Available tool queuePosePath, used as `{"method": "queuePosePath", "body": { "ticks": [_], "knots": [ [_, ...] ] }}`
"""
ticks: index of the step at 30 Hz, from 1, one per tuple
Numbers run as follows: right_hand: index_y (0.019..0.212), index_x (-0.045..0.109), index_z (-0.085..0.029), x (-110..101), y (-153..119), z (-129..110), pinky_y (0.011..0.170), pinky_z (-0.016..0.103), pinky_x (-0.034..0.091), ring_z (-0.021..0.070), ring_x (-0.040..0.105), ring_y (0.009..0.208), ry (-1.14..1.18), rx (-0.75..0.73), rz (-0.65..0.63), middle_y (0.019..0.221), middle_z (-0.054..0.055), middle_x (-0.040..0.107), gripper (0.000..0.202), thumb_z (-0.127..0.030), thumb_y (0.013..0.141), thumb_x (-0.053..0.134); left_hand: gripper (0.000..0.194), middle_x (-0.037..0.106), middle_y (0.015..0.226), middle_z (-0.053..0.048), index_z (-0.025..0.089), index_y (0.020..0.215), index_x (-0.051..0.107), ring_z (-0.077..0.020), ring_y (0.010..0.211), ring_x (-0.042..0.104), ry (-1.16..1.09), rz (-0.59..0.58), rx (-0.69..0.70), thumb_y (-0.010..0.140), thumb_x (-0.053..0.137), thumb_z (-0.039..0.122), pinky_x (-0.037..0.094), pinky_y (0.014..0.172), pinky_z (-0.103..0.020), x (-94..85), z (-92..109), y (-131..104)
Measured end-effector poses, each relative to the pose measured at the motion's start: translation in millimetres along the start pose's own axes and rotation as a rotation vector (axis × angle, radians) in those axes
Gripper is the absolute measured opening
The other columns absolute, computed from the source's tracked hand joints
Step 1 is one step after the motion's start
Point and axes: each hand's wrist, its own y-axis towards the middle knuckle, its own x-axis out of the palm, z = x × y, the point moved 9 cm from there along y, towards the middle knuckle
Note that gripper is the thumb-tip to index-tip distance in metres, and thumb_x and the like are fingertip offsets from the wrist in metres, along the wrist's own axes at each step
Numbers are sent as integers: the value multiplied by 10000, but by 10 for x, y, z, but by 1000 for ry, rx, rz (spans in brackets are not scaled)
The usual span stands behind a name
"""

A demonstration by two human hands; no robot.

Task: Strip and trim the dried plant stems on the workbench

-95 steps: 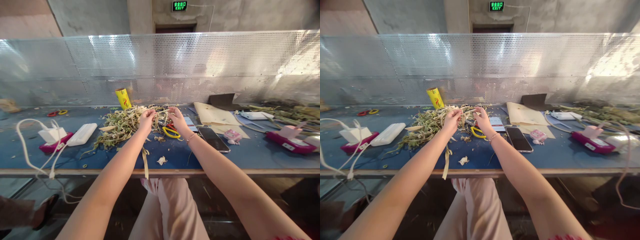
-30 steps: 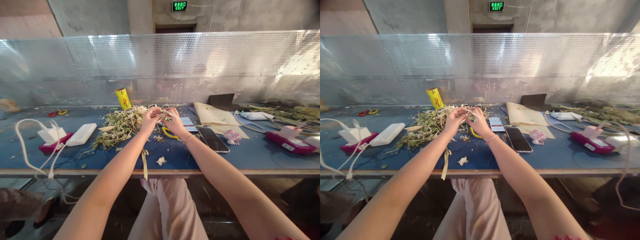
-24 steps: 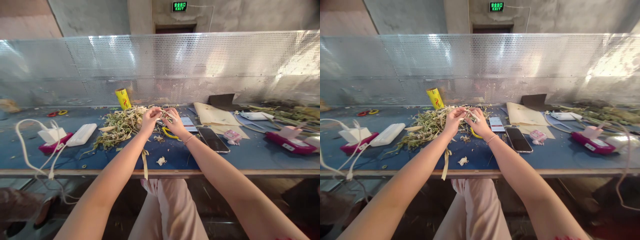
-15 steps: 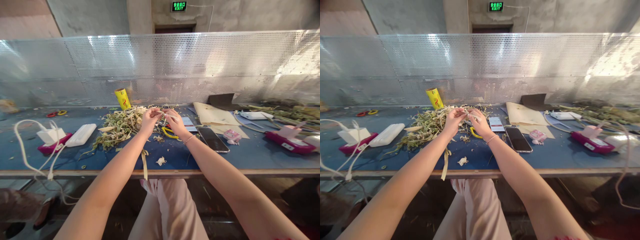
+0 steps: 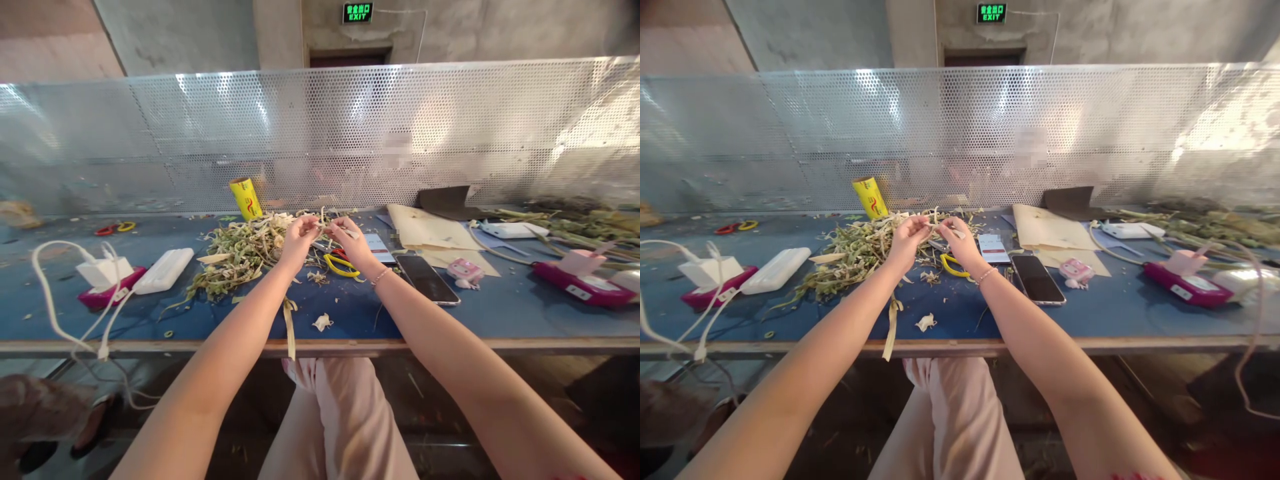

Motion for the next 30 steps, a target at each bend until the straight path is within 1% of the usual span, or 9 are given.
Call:
{"method": "queuePosePath", "body": {
  "ticks": [3,6,12,16,19,21,24,27,30],
  "knots": [
    [750,463,-213,-14,5,101,789,336,499,122,593,757,205,122,45,753,-6,563,174,-376,739,524,156,599,808,-20,199,822,534,-116,772,577,-30,22,15,705,600,279,452,784,-290,-6,23,2],
    [725,469,-211,-23,0,100,777,349,514,122,602,718,261,146,63,722,-12,563,183,-370,713,561,229,598,770,3,217,853,468,-113,773,597,-90,44,21,697,616,296,455,787,-292,-14,45,-1],
    [735,497,-210,-25,0,25,769,368,521,136,611,712,220,97,50,727,4,580,153,-347,719,563,441,624,727,30,244,950,385,-110,728,614,-213,104,-75,628,685,276,463,722,-278,-81,-53,14],
    [732,506,-205,-31,-14,-62,728,348,514,137,604,689,145,48,45,721,7,580,131,-327,721,553,508,628,721,23,223,994,384,-112,696,616,-286,150,-155,603,705,267,462,700,-274,-112,-130,14],
    [758,519,-204,23,-48,-179,684,325,498,134,583,651,-8,-27,-21,708,5,582,116,-315,731,541,398,605,698,29,210,897,427,-99,661,598,-277,145,-179,609,696,265,463,673,-260,-95,-127,4],
    [811,536,-208,84,-85,-285,678,314,482,138,570,665,-135,-116,-79,722,8,590,115,-285,725,547,303,576,682,38,203,797,437,-85,637,576,-254,120,-180,624,679,263,459,657,-246,-72,-115,0],
    [872,564,-211,196,-155,-429,680,309,466,147,553,700,-281,-259,-174,774,28,601,147,-232,732,523,248,524,659,51,194,723,436,-66,597,538,-217,91,-153,634,662,244,443,626,-223,-60,-102,9],
    [896,584,-212,262,-189,-466,674,304,463,143,556,694,-281,-301,-241,798,42,605,170,-230,792,451,216,512,659,39,189,718,452,-65,575,509,-170,95,-128,645,648,244,422,585,-212,-85,-126,26],
    [811,594,-203,232,-164,-446,674,296,460,132,549,657,-258,-291,-209,742,36,589,192,-243,832,407,163,542,691,7,180,714,483,-82,616,517,-86,78,-93,667,617,259,421,603,-223,-85,-130,34]
  ]
}}
